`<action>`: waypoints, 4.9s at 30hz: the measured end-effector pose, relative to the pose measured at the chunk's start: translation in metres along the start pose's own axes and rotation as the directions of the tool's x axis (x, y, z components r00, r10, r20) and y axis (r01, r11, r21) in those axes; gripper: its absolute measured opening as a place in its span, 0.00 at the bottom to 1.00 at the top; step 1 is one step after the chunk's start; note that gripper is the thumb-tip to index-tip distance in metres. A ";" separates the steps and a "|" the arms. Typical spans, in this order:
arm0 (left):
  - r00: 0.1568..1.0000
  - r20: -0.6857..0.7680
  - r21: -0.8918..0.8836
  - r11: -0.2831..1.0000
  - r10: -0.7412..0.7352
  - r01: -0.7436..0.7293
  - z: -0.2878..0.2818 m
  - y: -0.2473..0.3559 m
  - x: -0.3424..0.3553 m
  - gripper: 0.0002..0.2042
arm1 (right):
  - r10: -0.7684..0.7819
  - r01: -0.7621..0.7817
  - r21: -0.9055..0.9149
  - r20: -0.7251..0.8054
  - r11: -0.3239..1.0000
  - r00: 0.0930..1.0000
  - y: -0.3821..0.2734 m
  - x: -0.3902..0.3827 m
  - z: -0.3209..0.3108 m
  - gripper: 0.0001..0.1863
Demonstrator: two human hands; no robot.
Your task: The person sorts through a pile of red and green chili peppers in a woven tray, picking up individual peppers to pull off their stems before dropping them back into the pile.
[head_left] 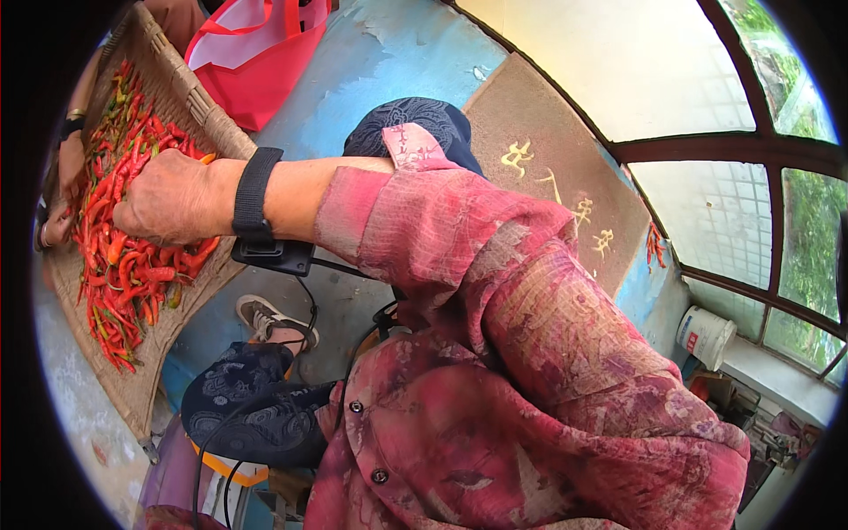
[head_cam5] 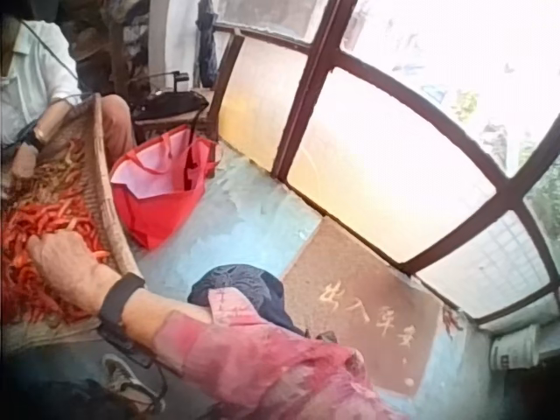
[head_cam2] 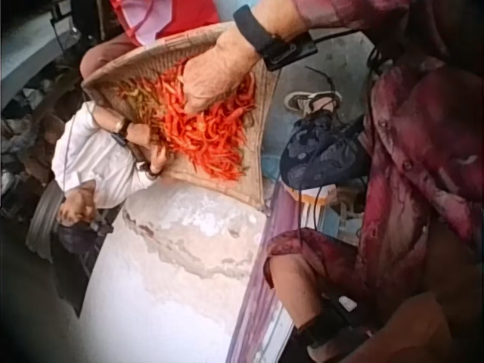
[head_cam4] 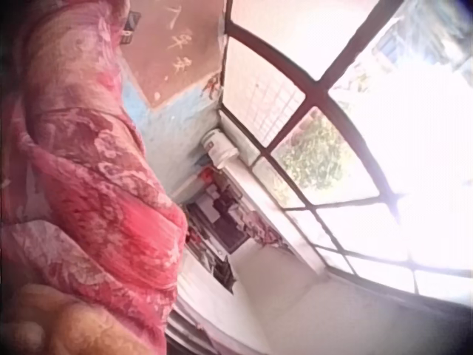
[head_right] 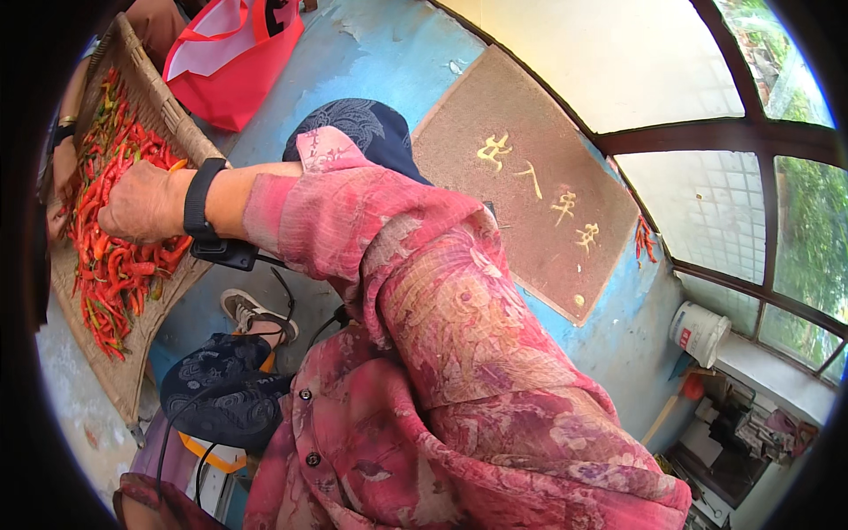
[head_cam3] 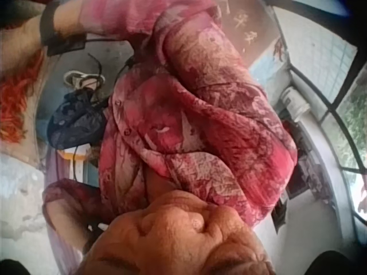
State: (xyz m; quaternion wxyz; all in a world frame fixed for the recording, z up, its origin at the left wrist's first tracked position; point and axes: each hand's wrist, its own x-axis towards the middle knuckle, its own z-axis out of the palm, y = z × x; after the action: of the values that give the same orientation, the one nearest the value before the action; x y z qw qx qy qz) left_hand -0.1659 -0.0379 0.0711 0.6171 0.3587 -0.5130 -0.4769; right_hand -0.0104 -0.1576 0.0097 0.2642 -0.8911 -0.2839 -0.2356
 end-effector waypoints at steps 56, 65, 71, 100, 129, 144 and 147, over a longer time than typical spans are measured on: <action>0.510 -0.857 0.177 0.889 -0.071 0.422 0.012 0.075 -0.096 0.08 | 0.185 -0.553 0.568 0.577 0.610 0.796 -0.040 -0.005 -0.018 0.15; 0.314 -0.947 0.078 0.996 0.062 0.040 -0.089 0.034 -0.066 0.15 | 0.029 -0.662 0.682 0.690 0.310 0.724 -0.049 0.001 -0.027 0.20; 0.184 -0.971 0.180 0.971 0.150 0.158 -0.102 0.014 -0.063 0.12 | 0.026 -0.694 0.673 0.713 0.256 0.701 -0.048 0.001 -0.025 0.20; -0.011 -0.975 0.221 0.964 0.222 -0.146 -0.161 0.099 -0.093 0.11 | 0.348 -0.484 0.707 0.343 0.516 0.872 -0.007 0.008 -0.022 0.17; 0.419 -0.862 -0.085 0.732 0.286 -0.676 -0.171 0.155 -0.071 0.03 | -0.215 -0.278 0.798 0.446 0.534 0.869 -0.045 -0.005 0.019 0.12; 0.440 -0.795 0.183 0.856 0.419 -0.484 -0.145 0.127 -0.002 0.09 | -0.521 -0.461 0.754 0.656 0.468 0.545 -0.058 -0.016 0.003 0.05; 0.427 -0.841 0.141 0.897 0.331 -0.419 -0.154 0.105 -0.009 0.10 | -0.520 -0.441 0.781 0.623 0.442 0.584 -0.050 -0.018 0.000 0.04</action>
State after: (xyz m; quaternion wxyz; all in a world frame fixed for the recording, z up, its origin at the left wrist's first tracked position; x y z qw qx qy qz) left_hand 0.0074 -0.0063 0.1325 0.8924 0.3929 -0.1907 -0.1136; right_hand -0.0553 -0.1297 0.0167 0.5239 -0.5987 -0.4725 0.3792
